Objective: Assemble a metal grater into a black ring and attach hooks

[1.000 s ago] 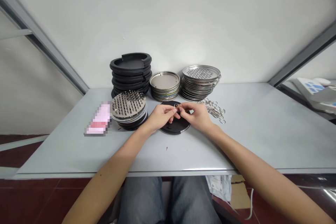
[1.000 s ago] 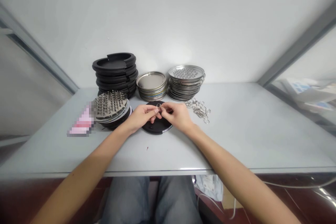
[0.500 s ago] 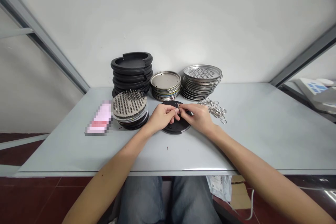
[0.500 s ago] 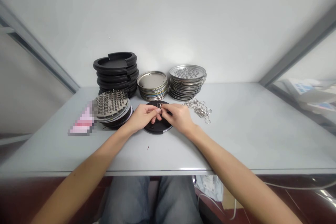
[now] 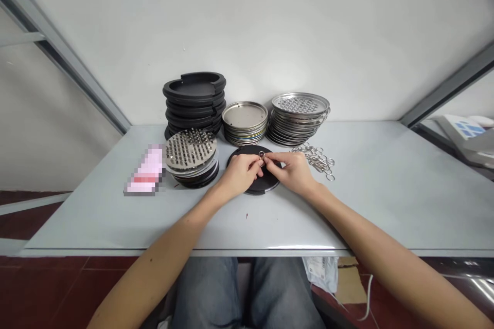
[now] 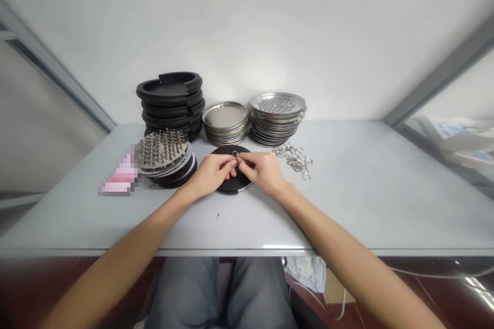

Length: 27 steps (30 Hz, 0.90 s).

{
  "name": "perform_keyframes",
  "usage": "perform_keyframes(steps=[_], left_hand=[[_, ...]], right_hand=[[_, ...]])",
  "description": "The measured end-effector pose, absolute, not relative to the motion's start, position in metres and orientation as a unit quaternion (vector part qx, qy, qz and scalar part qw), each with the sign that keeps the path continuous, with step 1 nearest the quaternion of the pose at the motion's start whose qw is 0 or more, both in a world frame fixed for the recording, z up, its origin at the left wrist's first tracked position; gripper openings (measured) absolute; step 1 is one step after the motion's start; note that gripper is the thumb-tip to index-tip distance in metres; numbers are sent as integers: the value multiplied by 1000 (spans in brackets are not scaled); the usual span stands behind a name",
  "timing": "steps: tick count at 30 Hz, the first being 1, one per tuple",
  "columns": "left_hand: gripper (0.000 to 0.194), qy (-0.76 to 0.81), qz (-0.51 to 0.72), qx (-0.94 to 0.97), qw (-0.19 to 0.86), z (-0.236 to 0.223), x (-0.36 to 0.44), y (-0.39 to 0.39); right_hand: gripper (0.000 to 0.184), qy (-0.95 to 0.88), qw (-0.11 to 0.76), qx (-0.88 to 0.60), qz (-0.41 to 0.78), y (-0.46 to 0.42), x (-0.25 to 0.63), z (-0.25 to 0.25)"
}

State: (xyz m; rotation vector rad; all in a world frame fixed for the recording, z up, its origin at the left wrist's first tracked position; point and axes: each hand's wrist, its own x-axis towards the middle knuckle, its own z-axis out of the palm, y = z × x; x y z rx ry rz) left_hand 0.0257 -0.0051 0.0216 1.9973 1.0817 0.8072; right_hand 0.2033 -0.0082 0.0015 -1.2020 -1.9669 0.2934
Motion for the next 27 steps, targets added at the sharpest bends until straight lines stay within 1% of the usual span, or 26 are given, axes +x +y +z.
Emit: perform_keyframes(steps=[8,11,16,27], left_hand=[[29,435,312,793,290,18,30,-7],[29,440,313,796,274,18,32,-8],[29,442,307,797,274,19,33,-9],[28,441,310,788,298,21,32,-8]], right_hand=[[23,-737,419,-484,217,-10,199,6],[20,-710,434,-499,241,-10,196,7],[17,-679,450,-516,265,-11,192,6],[15,-667,462,-519,268,-12,189,6]])
